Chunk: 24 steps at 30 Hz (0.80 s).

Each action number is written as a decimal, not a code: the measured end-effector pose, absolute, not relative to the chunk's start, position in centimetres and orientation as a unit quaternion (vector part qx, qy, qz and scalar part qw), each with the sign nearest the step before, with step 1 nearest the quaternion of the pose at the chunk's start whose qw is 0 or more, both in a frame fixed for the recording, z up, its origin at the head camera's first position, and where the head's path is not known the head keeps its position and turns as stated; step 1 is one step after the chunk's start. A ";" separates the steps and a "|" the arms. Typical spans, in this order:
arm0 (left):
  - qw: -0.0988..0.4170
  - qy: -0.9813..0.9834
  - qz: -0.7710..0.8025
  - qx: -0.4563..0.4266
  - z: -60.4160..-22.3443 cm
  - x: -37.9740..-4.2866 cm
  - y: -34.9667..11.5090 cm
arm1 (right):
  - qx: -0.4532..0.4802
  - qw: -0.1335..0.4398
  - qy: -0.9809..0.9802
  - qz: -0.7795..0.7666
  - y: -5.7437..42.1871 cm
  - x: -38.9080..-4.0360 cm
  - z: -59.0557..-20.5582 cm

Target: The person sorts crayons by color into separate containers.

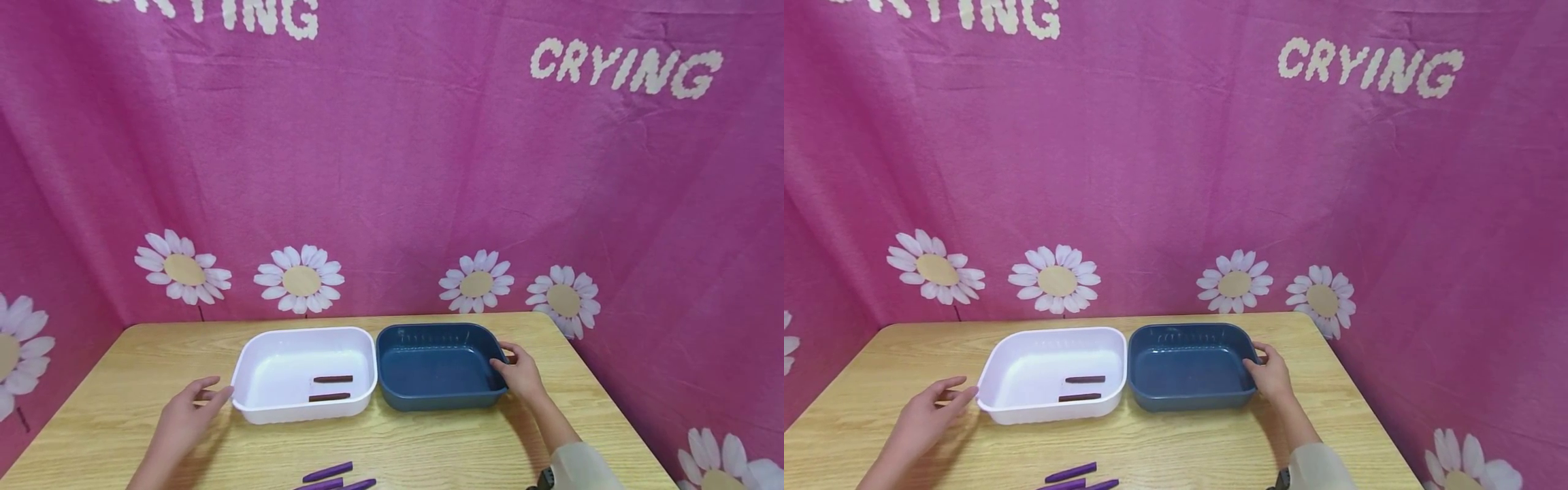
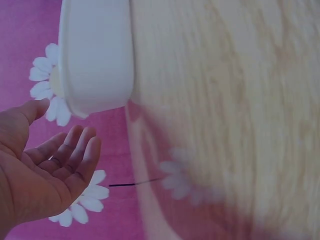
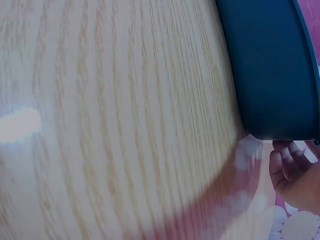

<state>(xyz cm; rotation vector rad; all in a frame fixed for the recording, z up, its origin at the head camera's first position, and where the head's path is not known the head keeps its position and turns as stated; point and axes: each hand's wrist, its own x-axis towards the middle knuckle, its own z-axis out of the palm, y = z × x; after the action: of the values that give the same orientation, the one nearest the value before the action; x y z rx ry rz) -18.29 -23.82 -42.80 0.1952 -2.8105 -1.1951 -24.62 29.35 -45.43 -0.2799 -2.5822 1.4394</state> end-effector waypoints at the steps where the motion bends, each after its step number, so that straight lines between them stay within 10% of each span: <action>1: 0.042 -0.918 -0.389 0.063 -42.6 -18.1 -23.8 | -0.096 0.085 -0.866 0.484 29.3 -24.6 -45.4; 24: -0.024 -0.892 -0.419 -0.166 -41.3 -15.5 -19.4 | -0.100 0.083 -0.863 0.489 29.6 -24.7 -45.8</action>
<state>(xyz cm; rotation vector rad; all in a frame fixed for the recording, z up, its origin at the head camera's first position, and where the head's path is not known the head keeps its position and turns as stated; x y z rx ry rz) -15.53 -19.39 -41.30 -0.5294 -2.8468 -1.3376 -24.72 29.62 -45.77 -0.2998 -2.5759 1.4596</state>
